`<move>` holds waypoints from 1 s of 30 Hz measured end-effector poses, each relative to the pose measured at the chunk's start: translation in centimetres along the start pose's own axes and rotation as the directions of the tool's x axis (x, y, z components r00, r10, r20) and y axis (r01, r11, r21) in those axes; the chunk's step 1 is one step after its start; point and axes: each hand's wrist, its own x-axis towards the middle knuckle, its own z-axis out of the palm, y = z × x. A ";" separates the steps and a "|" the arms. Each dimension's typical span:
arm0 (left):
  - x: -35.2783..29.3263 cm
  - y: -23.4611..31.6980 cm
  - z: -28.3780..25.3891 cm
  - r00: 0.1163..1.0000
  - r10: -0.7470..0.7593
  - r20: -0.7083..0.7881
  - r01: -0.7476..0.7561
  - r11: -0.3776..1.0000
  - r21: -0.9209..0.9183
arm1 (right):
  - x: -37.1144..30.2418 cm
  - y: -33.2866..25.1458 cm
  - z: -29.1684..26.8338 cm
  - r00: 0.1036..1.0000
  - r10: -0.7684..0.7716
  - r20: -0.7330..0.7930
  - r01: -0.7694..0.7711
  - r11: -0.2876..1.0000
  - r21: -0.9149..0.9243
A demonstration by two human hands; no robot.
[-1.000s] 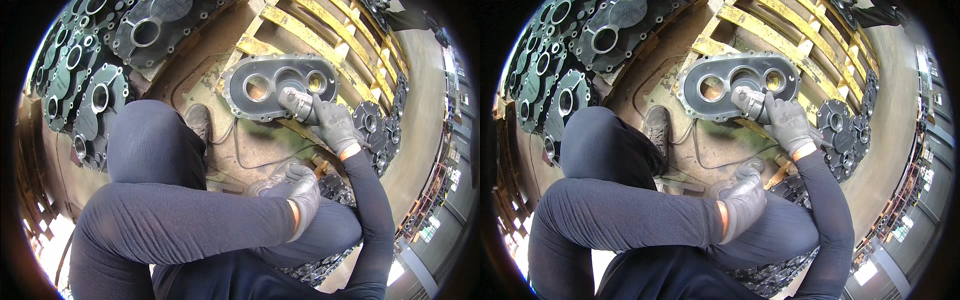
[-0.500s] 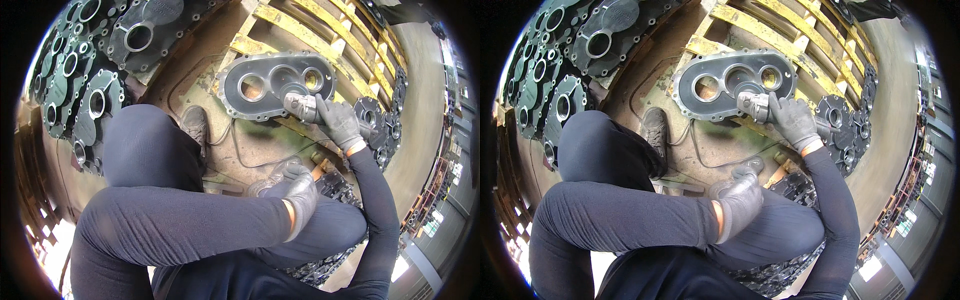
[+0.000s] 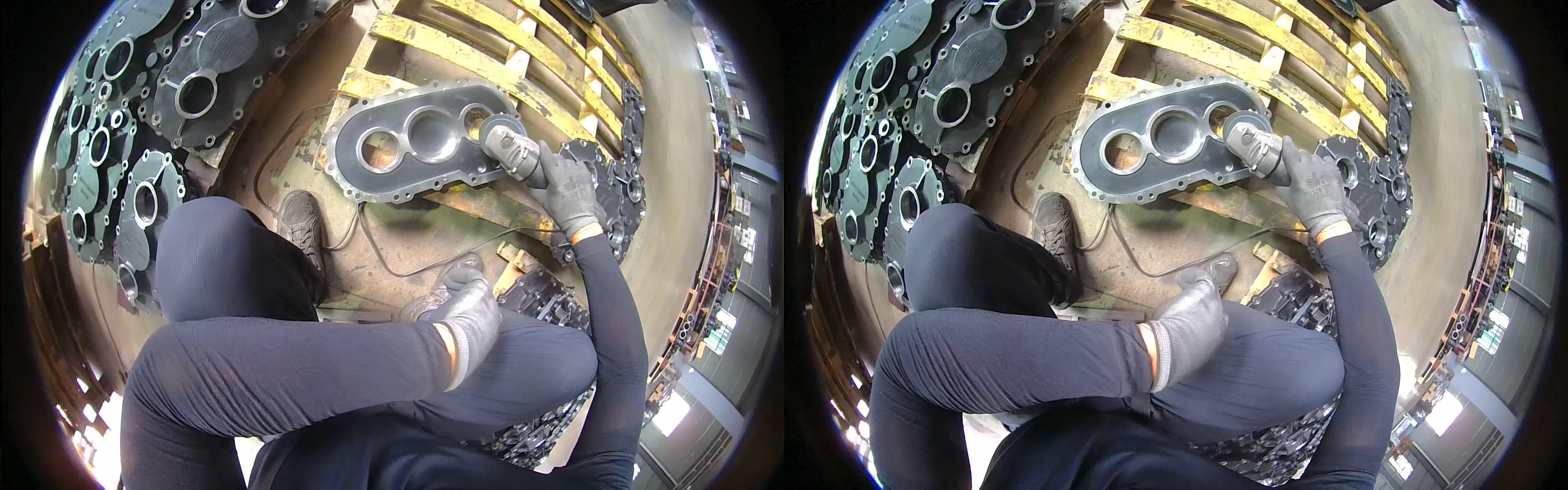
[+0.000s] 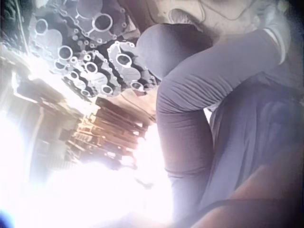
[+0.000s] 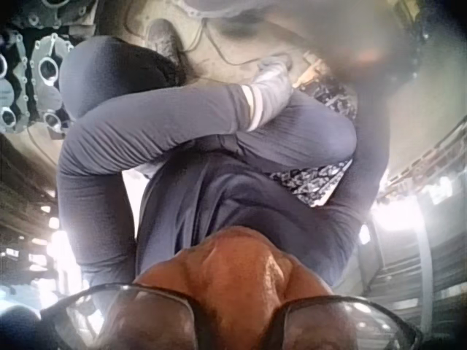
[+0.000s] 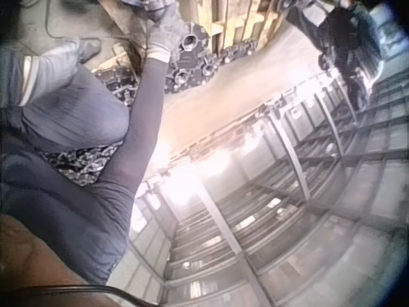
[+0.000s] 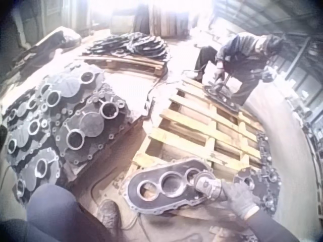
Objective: The person uses a handheld angle grinder to smooth the edges and surfaces of metal parts placed on a wooden pallet. The person flips the parts over to work on different sides and moves them to a stack after finishing.
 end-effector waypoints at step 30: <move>0.5 -0.2 -1.1 0.998 -0.037 0.044 0.040 0.996 -0.076 | 0.4 -1.0 0.9 0.991 0.036 0.132 -0.043 0.998 0.048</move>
